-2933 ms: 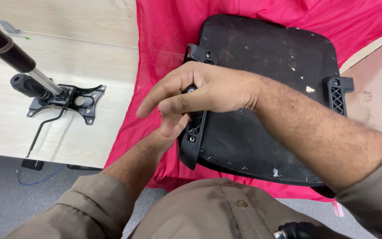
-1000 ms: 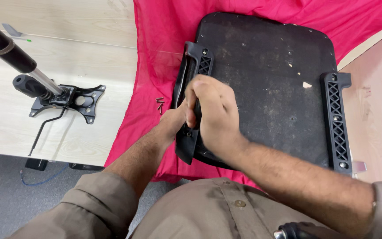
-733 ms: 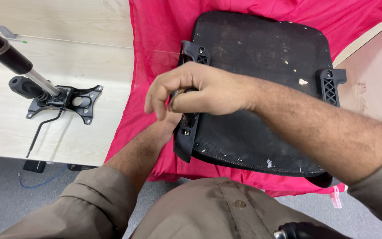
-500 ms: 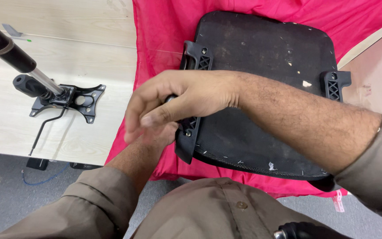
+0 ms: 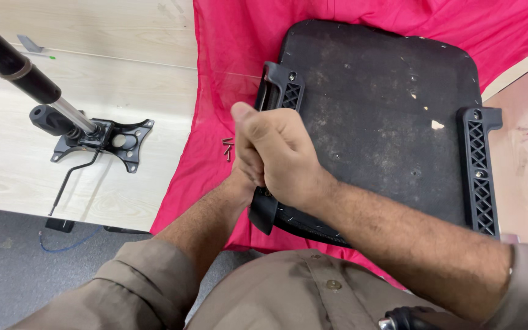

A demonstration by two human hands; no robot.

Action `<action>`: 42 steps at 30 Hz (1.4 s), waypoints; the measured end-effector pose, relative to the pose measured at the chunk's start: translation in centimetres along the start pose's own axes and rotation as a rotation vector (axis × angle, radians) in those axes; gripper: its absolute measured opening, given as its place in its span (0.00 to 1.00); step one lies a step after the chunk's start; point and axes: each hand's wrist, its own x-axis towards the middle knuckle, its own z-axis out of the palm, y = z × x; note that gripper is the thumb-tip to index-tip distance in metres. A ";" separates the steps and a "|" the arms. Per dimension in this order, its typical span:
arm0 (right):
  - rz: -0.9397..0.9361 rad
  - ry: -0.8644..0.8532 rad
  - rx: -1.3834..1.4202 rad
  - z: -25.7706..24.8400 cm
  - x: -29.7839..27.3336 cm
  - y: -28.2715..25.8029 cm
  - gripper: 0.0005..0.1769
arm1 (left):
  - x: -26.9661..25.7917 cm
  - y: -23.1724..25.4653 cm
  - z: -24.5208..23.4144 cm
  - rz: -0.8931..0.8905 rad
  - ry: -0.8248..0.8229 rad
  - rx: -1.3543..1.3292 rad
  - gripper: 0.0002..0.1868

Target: The person uses a screwdriver to fasten screws into the underside of an office chair seat, securing two side brackets and then attaching the central gas-lift base. The person tightens multiple screws on each bracket and the base plate.

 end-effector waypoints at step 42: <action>-0.138 0.363 -0.069 -49.2 -11.5 -10.2 0.26 | 2.0 -1.4 31.1 0.614 -0.057 1.112 0.23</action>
